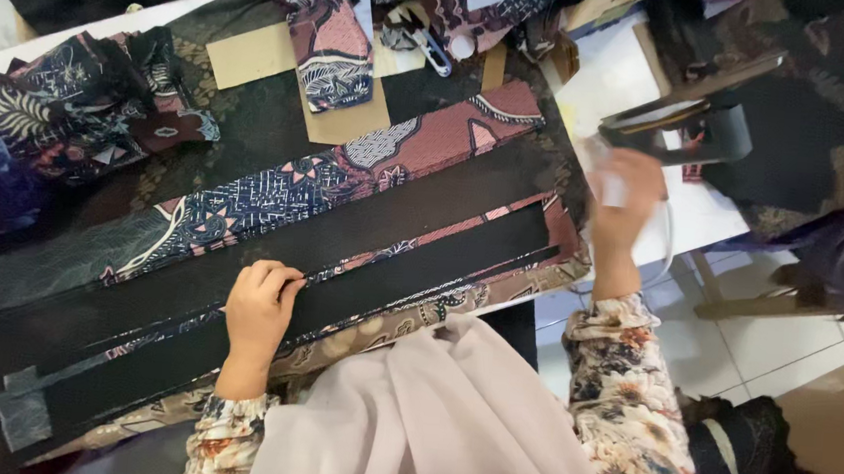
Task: The person irons a long strip of patterned fabric on a work table using a handheld iron. They repeatedly smooth the fabric, fold edges, and reposition the strip to press different sections. The person also folds the strip into a narrower bundle and continues ironing the folded edges.
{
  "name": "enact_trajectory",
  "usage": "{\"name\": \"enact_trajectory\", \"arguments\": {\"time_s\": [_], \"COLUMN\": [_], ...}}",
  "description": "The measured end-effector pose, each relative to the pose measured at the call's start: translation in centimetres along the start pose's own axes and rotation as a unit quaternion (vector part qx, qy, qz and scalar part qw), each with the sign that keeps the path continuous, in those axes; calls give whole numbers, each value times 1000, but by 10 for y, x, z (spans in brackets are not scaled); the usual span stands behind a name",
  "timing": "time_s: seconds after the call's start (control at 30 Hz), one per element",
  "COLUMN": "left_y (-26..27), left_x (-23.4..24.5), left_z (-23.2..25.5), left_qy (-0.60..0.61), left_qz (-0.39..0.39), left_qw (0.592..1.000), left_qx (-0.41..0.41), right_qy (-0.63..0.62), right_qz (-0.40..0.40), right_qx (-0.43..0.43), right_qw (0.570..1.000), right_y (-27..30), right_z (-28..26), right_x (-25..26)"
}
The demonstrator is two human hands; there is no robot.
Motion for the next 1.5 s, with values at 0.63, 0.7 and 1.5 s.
{"name": "enact_trajectory", "arguments": {"time_s": [0.63,0.7,1.5], "left_y": [6,5,5], "left_x": [-3,-6,-5], "left_z": [4,2,3], "left_qy": [23,35,50], "left_qz": [1,-12,-42], "left_qw": [995,994,993], "left_qx": [-97,-100,-97], "right_qy": [-76,-96,26], "right_qz": [-321,-321,-264], "right_qx": [27,36,144], "right_qw": [944,942,953], "right_y": [-4,-4,40], "right_z": [-48,-50,-83], "right_x": [-3,2,-3]}}
Point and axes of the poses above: each hand's wrist, its own y-axis away from the middle knuckle, its own x-axis out of the back of the hand, z = x × y, the point moved 6 cm from there along -y, towards the middle knuckle, and after that the axes turned 15 degrees about x, right-handed, at the moved point
